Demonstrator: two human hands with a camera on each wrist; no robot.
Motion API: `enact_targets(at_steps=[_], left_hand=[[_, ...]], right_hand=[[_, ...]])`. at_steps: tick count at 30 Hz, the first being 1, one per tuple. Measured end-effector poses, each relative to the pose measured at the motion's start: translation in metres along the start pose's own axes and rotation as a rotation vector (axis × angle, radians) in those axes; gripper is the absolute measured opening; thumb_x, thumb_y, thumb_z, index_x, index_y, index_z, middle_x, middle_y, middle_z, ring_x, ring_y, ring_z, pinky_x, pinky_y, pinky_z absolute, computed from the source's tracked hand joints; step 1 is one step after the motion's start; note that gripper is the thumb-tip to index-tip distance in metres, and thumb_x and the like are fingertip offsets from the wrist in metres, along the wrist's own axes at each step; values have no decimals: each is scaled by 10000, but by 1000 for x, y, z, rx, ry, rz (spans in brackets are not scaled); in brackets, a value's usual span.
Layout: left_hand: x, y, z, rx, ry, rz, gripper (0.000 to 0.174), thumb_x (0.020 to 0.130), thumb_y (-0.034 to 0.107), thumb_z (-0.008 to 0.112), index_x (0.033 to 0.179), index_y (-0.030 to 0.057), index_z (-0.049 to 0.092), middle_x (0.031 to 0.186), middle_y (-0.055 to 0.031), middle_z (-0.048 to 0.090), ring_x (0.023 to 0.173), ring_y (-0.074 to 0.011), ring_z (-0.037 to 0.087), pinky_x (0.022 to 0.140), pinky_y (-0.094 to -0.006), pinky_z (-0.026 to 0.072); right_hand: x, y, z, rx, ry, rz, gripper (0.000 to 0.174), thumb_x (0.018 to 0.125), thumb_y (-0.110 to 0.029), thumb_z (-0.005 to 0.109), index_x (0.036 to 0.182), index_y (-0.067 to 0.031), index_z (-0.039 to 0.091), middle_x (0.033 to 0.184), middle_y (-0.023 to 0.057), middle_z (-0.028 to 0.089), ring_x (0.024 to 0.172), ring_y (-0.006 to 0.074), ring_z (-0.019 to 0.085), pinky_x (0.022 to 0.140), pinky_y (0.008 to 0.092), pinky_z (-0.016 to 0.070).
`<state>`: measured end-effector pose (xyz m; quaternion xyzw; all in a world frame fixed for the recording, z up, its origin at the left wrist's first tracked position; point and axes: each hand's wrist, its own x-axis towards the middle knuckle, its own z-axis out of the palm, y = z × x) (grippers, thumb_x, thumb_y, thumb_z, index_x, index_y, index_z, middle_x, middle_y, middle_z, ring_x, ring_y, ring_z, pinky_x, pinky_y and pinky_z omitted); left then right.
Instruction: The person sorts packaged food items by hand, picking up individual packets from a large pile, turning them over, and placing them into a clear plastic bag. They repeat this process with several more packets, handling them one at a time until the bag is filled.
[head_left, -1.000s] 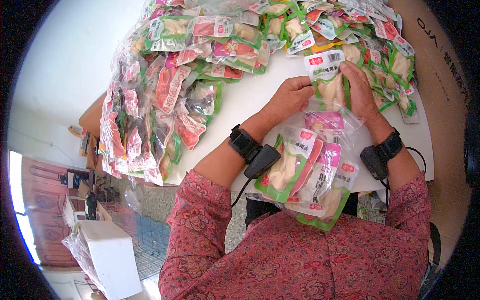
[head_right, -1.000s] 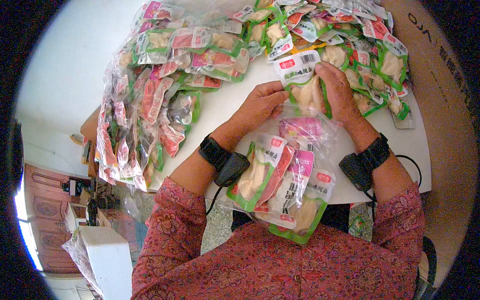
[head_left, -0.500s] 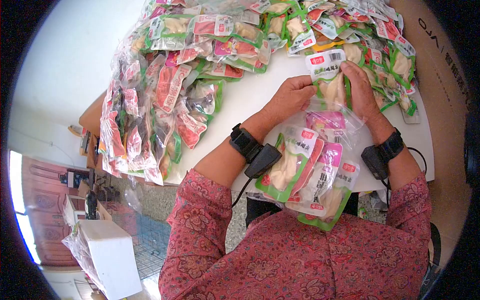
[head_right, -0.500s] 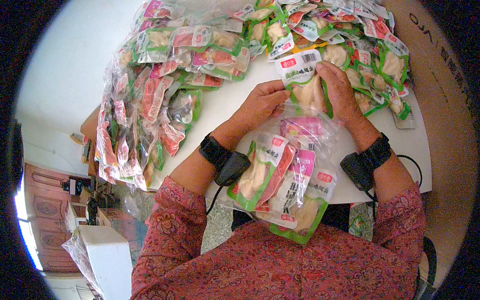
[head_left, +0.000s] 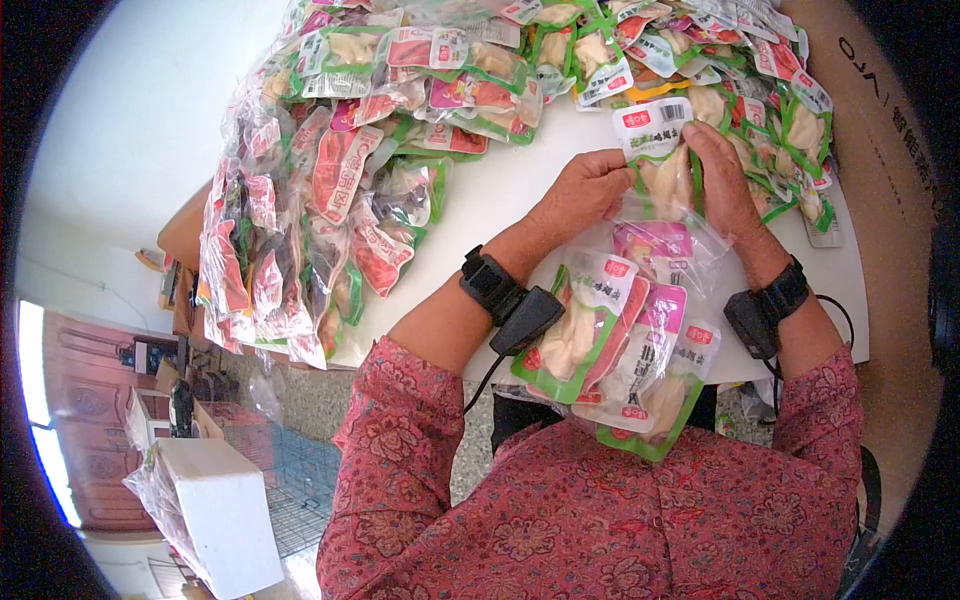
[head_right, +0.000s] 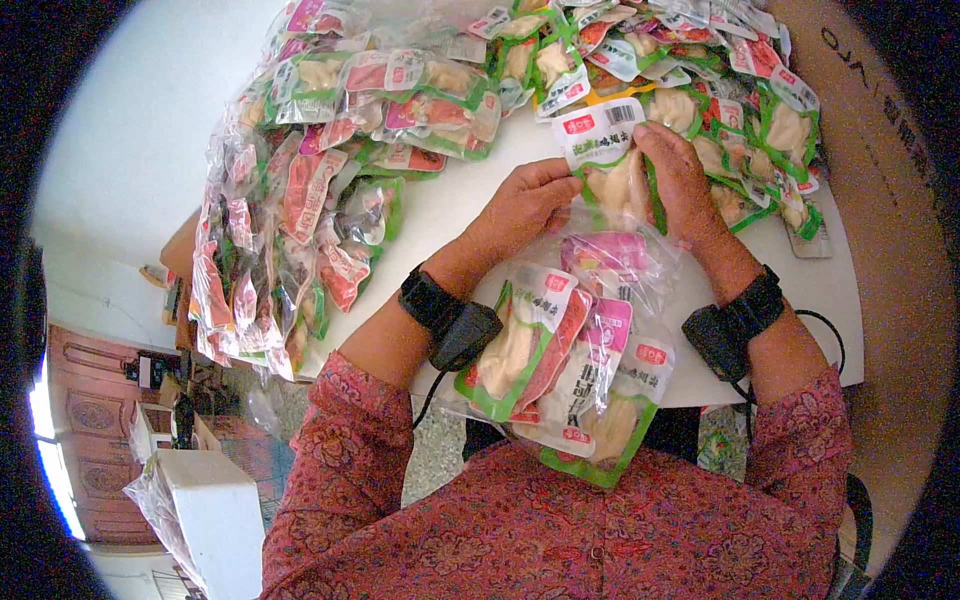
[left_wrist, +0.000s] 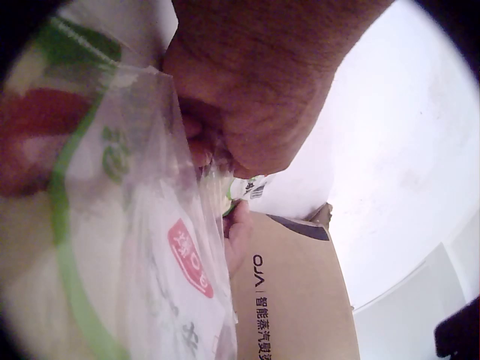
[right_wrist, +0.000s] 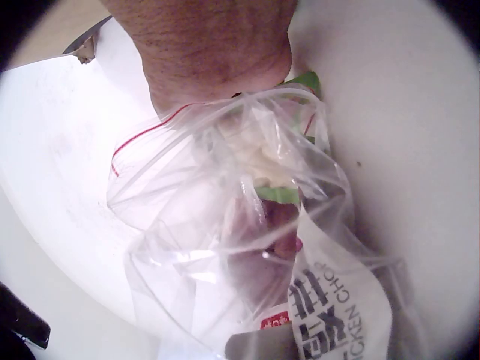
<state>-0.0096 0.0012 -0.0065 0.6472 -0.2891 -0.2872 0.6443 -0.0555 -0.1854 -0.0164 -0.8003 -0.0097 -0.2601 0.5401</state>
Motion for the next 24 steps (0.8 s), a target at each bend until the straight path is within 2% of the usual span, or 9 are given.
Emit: enact_targets(at_steps=[9, 11, 15, 17, 21, 24], left_hand=[[1, -3, 0, -44, 22, -22, 236, 868, 210, 481, 1010, 32, 544, 653, 54, 468, 495, -36, 392, 432, -176, 315], [2, -4, 0, -60, 26, 12, 231, 867, 212, 482, 1008, 37, 538, 655, 53, 465, 491, -36, 391, 425, -177, 312], [2, -5, -1, -87, 36, 62, 213, 869, 207, 481, 1007, 51, 523, 657, 47, 462, 475, -38, 389, 407, -181, 308], [4, -7, -1, -85, 47, 65, 198, 870, 203, 480, 990, 52, 526, 653, 47, 460, 471, -39, 390, 405, -181, 309], [4, -7, -1, -66, 64, 69, 167, 871, 193, 479, 947, 54, 532, 637, 49, 456, 468, -37, 396, 404, -177, 315], [4, -6, -1, -84, 67, 62, 162, 869, 194, 484, 927, 52, 537, 621, 54, 456, 466, -36, 401, 404, -175, 313]], right_hand=[[-1, -3, 1, 35, 16, -8, 439, 843, -305, 464, 1067, 72, 498, 1016, 150, 546, 991, 195, 494, 884, 275, 350], [0, -13, 1, 202, -8, 169, 436, 842, -304, 470, 1069, 68, 499, 1022, 144, 542, 995, 190, 491, 887, 273, 349], [2, 9, 1, 65, 35, 35, 432, 838, -298, 480, 1075, 64, 496, 1022, 132, 540, 994, 186, 487, 890, 273, 345], [3, 4, 0, 142, -8, 113, 430, 835, -289, 490, 1086, 60, 489, 1030, 128, 534, 1000, 186, 481, 898, 276, 339], [3, 6, 2, 181, 20, 131, 434, 830, -286, 502, 1095, 57, 485, 1048, 132, 524, 1011, 187, 474, 904, 278, 335], [4, 3, 2, 269, 15, 223, 440, 824, -289, 513, 1094, 57, 487, 1060, 136, 518, 1018, 188, 471, 906, 279, 334]])
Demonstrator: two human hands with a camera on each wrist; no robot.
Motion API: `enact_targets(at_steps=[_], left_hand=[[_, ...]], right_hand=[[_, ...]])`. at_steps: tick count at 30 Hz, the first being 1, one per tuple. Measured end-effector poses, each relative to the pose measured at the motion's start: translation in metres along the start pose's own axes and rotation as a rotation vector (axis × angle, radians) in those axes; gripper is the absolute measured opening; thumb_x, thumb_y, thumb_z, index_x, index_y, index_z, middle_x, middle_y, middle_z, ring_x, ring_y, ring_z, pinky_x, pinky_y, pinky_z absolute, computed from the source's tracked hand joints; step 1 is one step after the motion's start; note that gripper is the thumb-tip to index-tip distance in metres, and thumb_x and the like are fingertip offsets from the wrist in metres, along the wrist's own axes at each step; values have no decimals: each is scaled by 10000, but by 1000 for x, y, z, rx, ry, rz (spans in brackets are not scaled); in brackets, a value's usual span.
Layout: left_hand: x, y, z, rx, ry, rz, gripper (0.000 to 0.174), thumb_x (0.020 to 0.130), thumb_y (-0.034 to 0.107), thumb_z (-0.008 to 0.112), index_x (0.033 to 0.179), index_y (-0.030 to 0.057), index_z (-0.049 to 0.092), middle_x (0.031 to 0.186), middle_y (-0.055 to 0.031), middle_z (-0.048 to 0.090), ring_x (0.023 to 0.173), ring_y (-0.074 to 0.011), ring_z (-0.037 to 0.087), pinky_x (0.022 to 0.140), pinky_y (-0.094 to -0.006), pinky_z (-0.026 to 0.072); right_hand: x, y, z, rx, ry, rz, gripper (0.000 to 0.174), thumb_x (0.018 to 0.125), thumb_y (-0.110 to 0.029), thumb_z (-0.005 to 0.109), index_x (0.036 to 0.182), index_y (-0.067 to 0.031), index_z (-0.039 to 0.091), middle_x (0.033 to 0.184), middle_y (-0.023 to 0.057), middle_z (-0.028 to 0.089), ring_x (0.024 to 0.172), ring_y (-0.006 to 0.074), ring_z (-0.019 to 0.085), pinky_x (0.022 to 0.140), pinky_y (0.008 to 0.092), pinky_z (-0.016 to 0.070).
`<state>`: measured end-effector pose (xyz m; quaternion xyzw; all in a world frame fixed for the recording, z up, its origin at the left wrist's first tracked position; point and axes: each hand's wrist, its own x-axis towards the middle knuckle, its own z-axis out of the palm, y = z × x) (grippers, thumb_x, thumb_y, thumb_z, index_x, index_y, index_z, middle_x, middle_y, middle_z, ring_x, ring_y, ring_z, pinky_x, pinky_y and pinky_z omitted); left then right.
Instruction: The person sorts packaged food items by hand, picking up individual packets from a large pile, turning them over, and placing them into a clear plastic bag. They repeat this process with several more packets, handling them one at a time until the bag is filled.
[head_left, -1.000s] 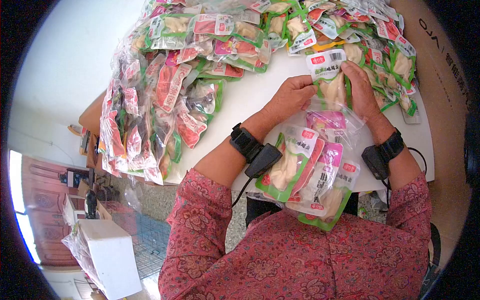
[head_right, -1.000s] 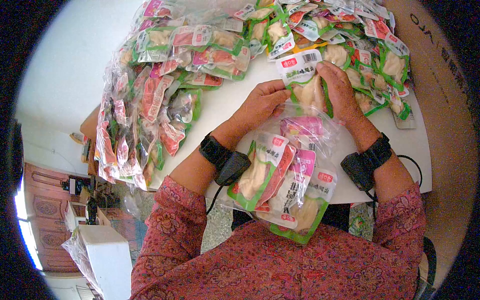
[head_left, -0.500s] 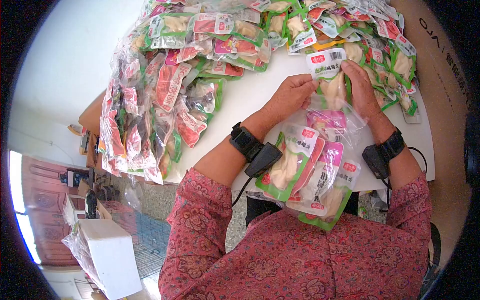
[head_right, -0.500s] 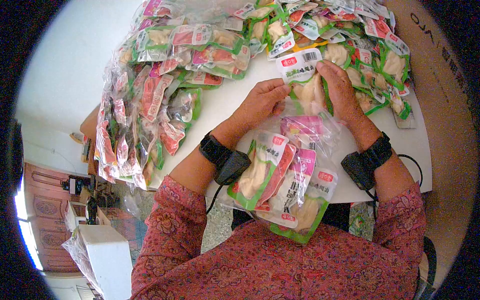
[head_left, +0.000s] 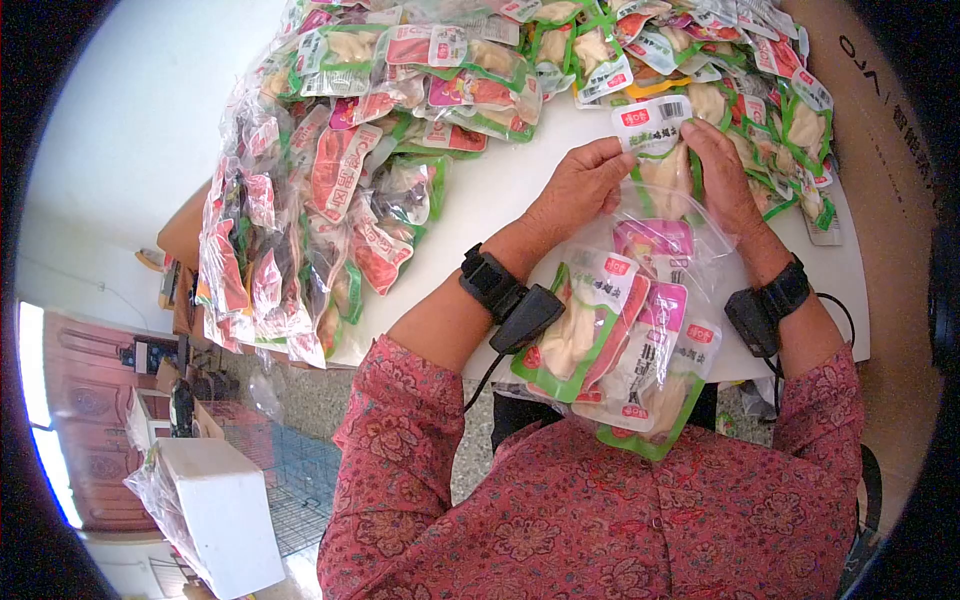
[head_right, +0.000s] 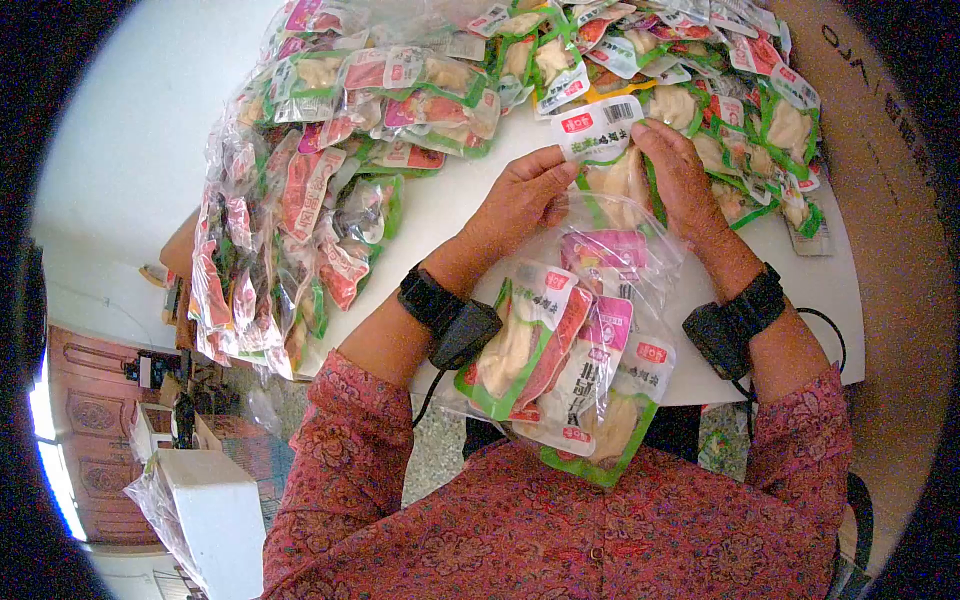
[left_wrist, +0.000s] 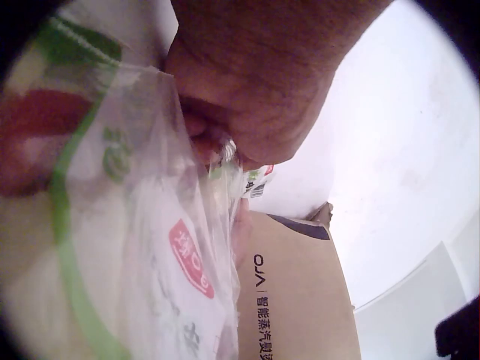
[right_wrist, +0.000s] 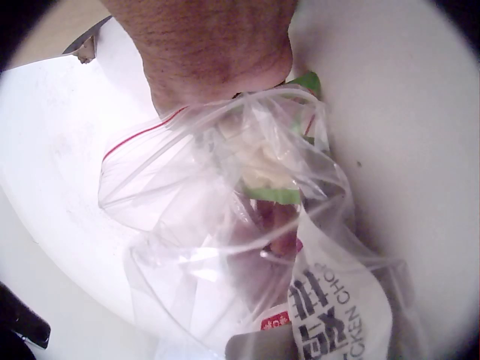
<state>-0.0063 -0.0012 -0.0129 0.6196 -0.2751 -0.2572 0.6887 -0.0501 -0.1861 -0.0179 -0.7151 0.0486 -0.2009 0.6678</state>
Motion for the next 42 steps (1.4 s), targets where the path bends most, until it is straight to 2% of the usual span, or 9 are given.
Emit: enact_targets(at_steps=[7, 16, 24, 27, 31, 33, 35, 38, 42], left_hand=[[-1, 2, -1, -14, 1, -44, 176, 867, 208, 488, 923, 50, 543, 611, 56, 464, 465, -34, 409, 402, -171, 304], [-1, 2, 0, -13, -17, -70, 264, 866, 218, 486, 1044, 32, 545, 626, 60, 460, 476, -30, 393, 416, -175, 304], [-4, 8, 2, 74, -24, -67, 177, 862, 213, 491, 852, 47, 551, 604, 58, 426, 478, -29, 361, 418, -178, 283], [-6, 12, 5, 115, -32, -82, 177, 856, 215, 501, 833, 51, 561, 589, 56, 427, 483, -28, 366, 423, -184, 291], [-7, 13, 5, 158, -38, -58, 186, 848, 221, 514, 796, 51, 568, 582, 58, 434, 488, -32, 379, 432, -191, 306], [-6, 12, 3, 237, -62, -71, 174, 838, 206, 529, 834, 42, 587, 600, 58, 466, 497, -34, 392, 447, -191, 327], [-4, 8, 2, 258, -73, -43, 174, 833, 197, 536, 861, 35, 592, 622, 54, 489, 505, -34, 402, 456, -188, 336], [0, -5, -1, 281, -113, -15, 187, 823, 180, 549, 915, 24, 596, 666, 46, 529, 524, -33, 421, 472, -184, 352], [2, -4, -2, 330, -155, -37, 200, 820, 170, 543, 936, 16, 594, 695, 30, 559, 538, -33, 439, 484, -185, 364]], right_hand=[[-2, -3, 3, -9, 34, 11, 444, 820, -289, 519, 1090, 62, 488, 1069, 141, 512, 1025, 194, 467, 903, 282, 337], [-2, -4, 2, -23, 14, -18, 437, 821, -286, 509, 1080, 65, 493, 1028, 131, 538, 987, 183, 486, 892, 270, 341], [-1, -3, 0, -33, -1, -22, 429, 830, -287, 486, 1068, 70, 498, 1024, 133, 544, 975, 191, 496, 889, 272, 345], [-3, -5, 0, -108, -15, -29, 436, 837, -293, 472, 1074, 73, 491, 1048, 150, 528, 998, 206, 485, 896, 275, 340], [-3, 1, -3, -278, 2, -147, 418, 852, -291, 444, 1083, 55, 491, 1109, 175, 487, 1058, 236, 448, 919, 301, 326], [-4, -1, -4, -331, -19, -172, 405, 859, -285, 431, 1088, 43, 493, 1129, 181, 472, 1076, 247, 435, 927, 311, 320], [-3, -3, -3, -254, -17, -105, 380, 870, -272, 404, 1098, 18, 496, 1144, 183, 464, 1085, 265, 427, 937, 323, 313], [0, 6, -7, -362, -40, -201, 389, 870, -278, 404, 1101, 23, 492, 1137, 181, 470, 1079, 264, 431, 937, 320, 312], [1, 8, -7, -302, -39, -167, 415, 863, -296, 421, 1096, 41, 487, 1140, 184, 467, 1084, 260, 428, 940, 315, 309]])
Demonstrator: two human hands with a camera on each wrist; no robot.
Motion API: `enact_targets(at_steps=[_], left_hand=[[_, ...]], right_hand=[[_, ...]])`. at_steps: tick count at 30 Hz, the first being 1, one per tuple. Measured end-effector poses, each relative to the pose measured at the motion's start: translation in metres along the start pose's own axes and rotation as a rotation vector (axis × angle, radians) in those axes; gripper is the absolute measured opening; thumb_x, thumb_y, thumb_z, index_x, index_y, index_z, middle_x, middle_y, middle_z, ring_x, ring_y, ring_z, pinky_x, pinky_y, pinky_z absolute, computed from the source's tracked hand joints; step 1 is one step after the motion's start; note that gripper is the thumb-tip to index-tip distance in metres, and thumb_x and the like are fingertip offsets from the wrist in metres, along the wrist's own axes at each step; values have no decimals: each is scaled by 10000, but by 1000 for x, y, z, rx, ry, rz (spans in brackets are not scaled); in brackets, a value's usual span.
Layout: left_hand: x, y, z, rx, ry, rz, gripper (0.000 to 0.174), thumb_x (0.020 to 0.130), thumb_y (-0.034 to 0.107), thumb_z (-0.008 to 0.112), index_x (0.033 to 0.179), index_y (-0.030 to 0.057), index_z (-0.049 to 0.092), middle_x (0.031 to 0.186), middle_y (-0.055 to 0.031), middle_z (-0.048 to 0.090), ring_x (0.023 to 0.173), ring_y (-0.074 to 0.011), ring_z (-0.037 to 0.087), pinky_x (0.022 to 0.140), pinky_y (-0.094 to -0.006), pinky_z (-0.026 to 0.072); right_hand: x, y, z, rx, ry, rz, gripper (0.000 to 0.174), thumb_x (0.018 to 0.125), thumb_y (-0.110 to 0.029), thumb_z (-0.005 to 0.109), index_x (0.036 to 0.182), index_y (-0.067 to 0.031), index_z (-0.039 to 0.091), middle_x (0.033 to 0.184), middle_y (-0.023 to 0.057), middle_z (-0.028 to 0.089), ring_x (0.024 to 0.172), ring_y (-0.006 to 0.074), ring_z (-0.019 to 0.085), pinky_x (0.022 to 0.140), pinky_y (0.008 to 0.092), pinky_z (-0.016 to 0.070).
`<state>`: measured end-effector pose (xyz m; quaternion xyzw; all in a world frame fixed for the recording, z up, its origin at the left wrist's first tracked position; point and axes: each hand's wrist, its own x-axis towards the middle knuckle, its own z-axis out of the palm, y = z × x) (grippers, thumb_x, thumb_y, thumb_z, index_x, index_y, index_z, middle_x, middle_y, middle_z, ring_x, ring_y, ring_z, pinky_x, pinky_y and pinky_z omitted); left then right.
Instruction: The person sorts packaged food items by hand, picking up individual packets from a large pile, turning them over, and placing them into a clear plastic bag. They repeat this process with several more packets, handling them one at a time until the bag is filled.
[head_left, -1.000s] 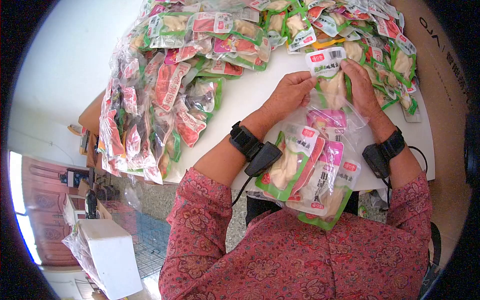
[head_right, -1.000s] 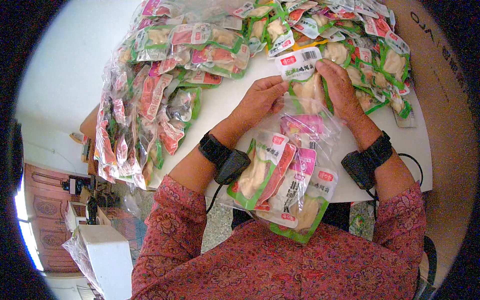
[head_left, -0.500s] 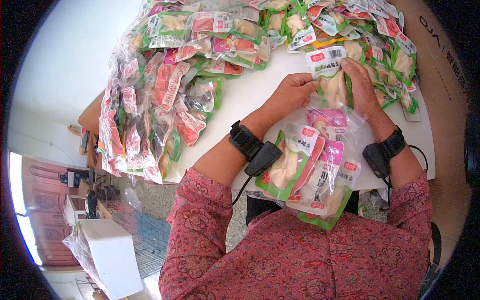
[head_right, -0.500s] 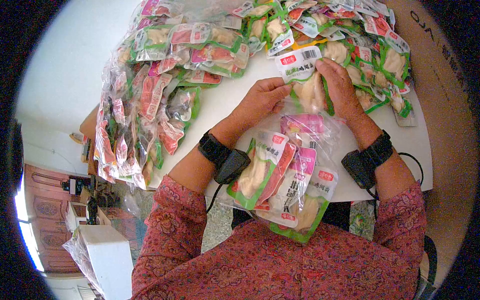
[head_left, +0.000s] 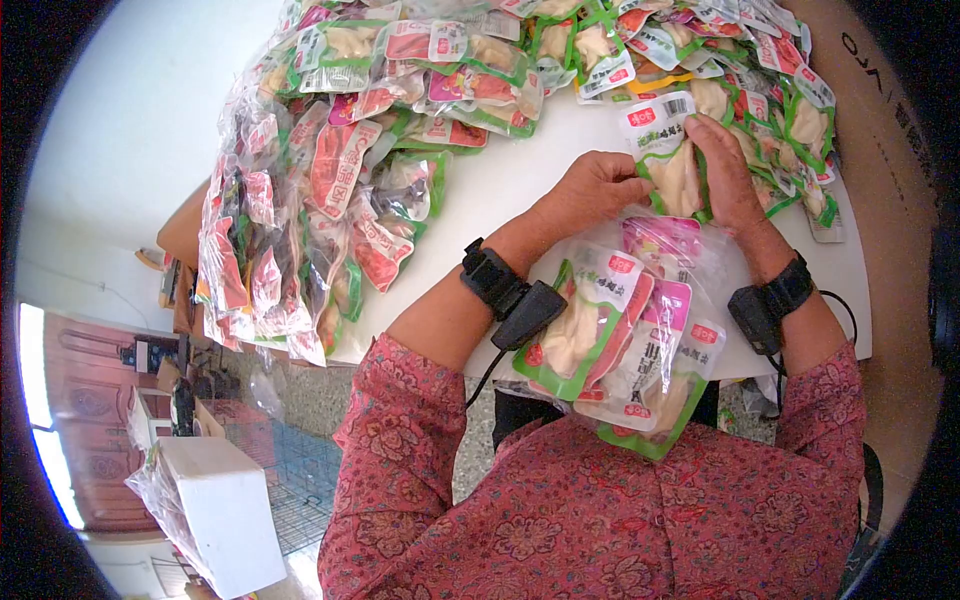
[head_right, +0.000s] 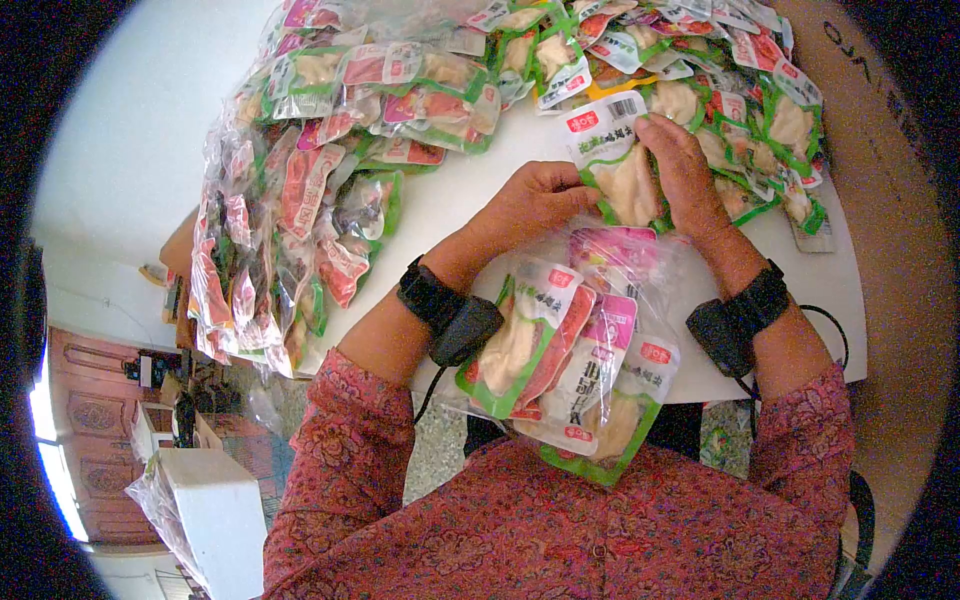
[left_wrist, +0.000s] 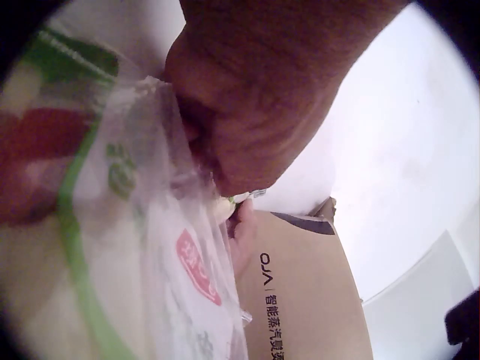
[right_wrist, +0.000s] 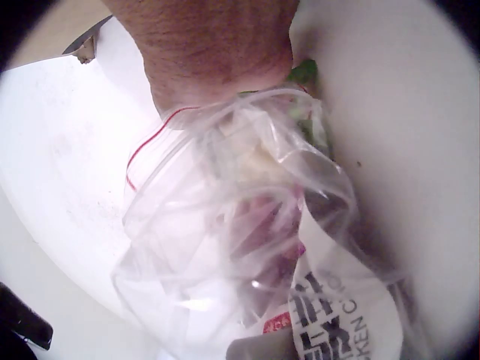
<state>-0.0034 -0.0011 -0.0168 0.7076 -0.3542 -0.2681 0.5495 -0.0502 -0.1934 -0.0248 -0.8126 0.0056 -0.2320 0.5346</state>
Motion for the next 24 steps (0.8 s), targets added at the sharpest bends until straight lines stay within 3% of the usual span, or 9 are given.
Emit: enact_targets(at_steps=[4, 6, 8, 11, 16, 18, 24], left_hand=[[-6, 16, 2, 96, 73, -29, 185, 825, 163, 525, 922, 24, 599, 658, 31, 545, 515, -35, 430, 464, -189, 358], [-7, 20, 3, -136, 159, -87, 160, 828, 157, 512, 895, 37, 594, 597, 41, 505, 484, -37, 416, 427, -187, 334], [-4, 11, -1, -244, 188, -81, 149, 826, 156, 517, 899, 45, 586, 594, 47, 491, 475, -38, 411, 413, -185, 320], [-2, 5, -3, -397, 210, -54, 137, 821, 155, 528, 909, 57, 569, 605, 51, 480, 463, -38, 404, 396, -181, 300], [2, 2, -1, -315, 179, -12, 179, 799, 135, 564, 944, 33, 535, 674, 4, 520, 506, -44, 427, 440, -190, 358], [4, 1, 5, -224, 150, 174, 258, 810, 130, 552, 1043, 47, 480, 729, 17, 541, 517, -39, 423, 432, -186, 332], [-5, 13, -2, -145, 62, 18, 337, 809, 127, 547, 1113, 50, 425, 775, -17, 566, 517, -36, 415, 437, -188, 339]], right_hand=[[-3, -19, 4, 89, 56, 42, 411, 858, -310, 433, 1058, 41, 510, 1032, 142, 531, 999, 210, 480, 896, 296, 341], [-3, -24, 3, 128, 65, 44, 400, 858, -311, 434, 1045, 32, 521, 982, 114, 554, 953, 183, 499, 869, 287, 358], [0, -23, 0, 234, 10, 212, 370, 855, -312, 447, 998, 15, 543, 890, 51, 565, 849, 114, 501, 783, 254, 387], [3, -11, 1, 398, -7, 152, 337, 852, -310, 463, 965, -5, 554, 857, 22, 557, 787, 83, 489, 718, 223, 393], [1, -18, 1, 366, 27, 130, 308, 854, -292, 471, 958, -16, 558, 823, 15, 561, 756, 82, 504, 687, 213, 408], [3, -15, 1, 383, 30, 118, 305, 856, -289, 471, 963, -18, 560, 816, 15, 563, 756, 82, 512, 682, 214, 418], [6, -9, 0, 597, 102, 161, 320, 861, -297, 467, 1005, -20, 540, 872, 30, 562, 773, 94, 539, 668, 229, 462]])
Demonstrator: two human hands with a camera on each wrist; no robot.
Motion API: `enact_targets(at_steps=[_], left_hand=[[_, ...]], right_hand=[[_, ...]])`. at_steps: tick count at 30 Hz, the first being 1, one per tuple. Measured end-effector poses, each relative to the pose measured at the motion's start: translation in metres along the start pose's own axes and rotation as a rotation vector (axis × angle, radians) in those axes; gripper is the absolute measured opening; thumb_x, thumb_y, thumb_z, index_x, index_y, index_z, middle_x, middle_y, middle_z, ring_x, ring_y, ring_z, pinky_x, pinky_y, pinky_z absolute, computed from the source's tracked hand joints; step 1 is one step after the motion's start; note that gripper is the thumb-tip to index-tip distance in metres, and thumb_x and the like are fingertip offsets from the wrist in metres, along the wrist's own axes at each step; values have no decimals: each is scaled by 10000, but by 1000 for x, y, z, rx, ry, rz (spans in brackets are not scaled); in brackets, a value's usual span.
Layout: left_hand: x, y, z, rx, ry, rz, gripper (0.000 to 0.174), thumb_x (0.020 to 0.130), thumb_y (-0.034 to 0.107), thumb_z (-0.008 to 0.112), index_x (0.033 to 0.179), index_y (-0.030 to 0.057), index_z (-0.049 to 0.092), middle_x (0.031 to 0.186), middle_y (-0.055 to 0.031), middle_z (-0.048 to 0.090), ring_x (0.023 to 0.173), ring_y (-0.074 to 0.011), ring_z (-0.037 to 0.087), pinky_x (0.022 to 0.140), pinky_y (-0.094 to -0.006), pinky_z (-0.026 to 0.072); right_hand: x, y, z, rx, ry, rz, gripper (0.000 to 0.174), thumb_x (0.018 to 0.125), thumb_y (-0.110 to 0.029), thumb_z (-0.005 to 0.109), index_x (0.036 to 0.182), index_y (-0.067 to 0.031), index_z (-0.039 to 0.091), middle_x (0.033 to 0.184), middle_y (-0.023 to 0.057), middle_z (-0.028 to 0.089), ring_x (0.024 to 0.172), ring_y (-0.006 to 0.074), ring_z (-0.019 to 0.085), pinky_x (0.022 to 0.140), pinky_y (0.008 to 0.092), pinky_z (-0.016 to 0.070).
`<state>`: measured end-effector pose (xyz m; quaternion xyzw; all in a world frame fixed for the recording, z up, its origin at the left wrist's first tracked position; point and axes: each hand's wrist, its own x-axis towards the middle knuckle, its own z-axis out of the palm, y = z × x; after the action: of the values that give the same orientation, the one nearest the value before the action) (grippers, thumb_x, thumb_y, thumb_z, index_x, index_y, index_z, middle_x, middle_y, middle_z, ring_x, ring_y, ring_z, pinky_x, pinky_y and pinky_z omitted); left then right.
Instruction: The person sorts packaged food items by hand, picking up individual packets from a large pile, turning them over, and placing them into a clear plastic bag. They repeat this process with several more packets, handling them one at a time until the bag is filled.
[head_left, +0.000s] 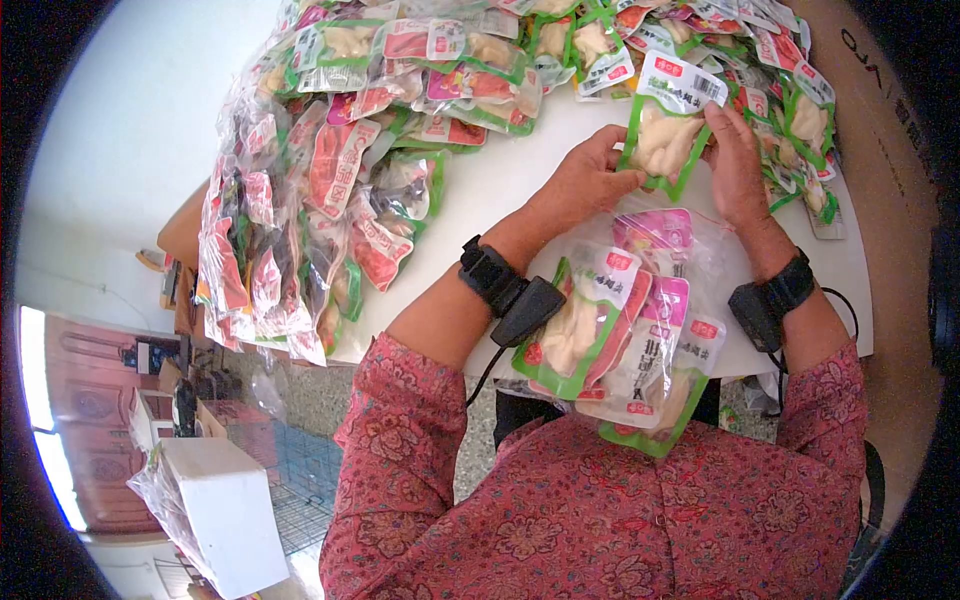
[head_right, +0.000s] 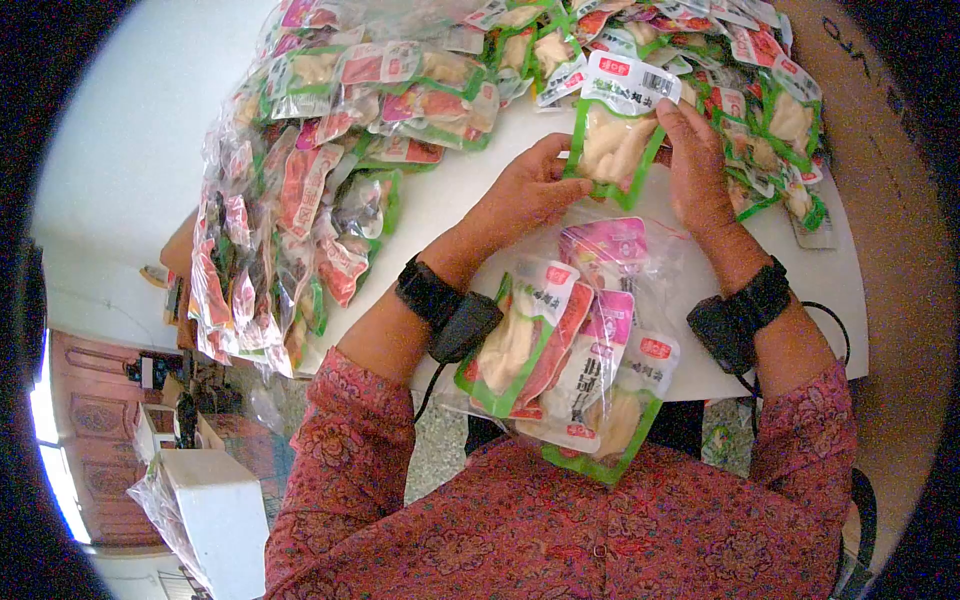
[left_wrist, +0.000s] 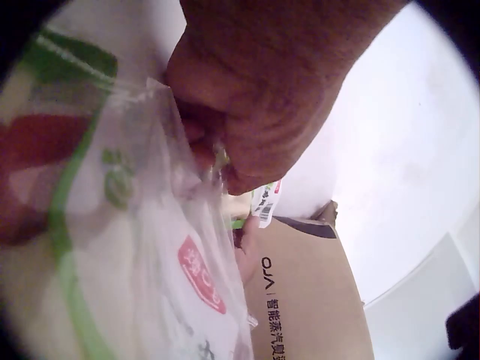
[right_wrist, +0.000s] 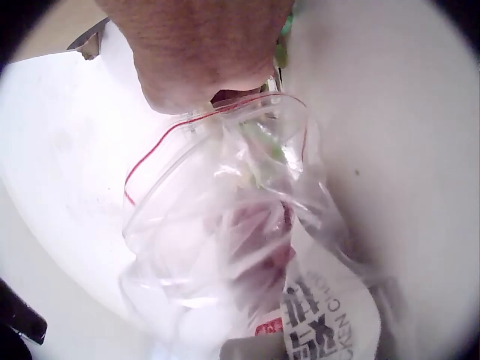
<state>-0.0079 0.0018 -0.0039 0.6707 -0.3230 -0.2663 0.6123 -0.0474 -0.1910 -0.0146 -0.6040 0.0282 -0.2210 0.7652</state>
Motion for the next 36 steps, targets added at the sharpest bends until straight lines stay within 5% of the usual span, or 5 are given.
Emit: enact_targets(at_steps=[8, 36], left_hand=[[2, -5, -1, -41, -1, -9, 281, 819, 91, 504, 1094, 56, 463, 717, 18, 538, 457, -26, 372, 399, -176, 305], [1, -4, -2, -85, -7, -12, 291, 795, 63, 473, 1085, 36, 484, 715, 34, 499, 478, -30, 389, 421, -175, 326]], right_hand=[[-2, -3, 1, -9, 0, 42, 319, 884, -275, 438, 1042, -2, 487, 961, 53, 540, 857, 125, 542, 753, 257, 445], [-6, -7, 7, -7, -37, 14, 352, 869, -300, 437, 1041, -1, 505, 933, 56, 561, 815, 124, 560, 715, 247, 465]])
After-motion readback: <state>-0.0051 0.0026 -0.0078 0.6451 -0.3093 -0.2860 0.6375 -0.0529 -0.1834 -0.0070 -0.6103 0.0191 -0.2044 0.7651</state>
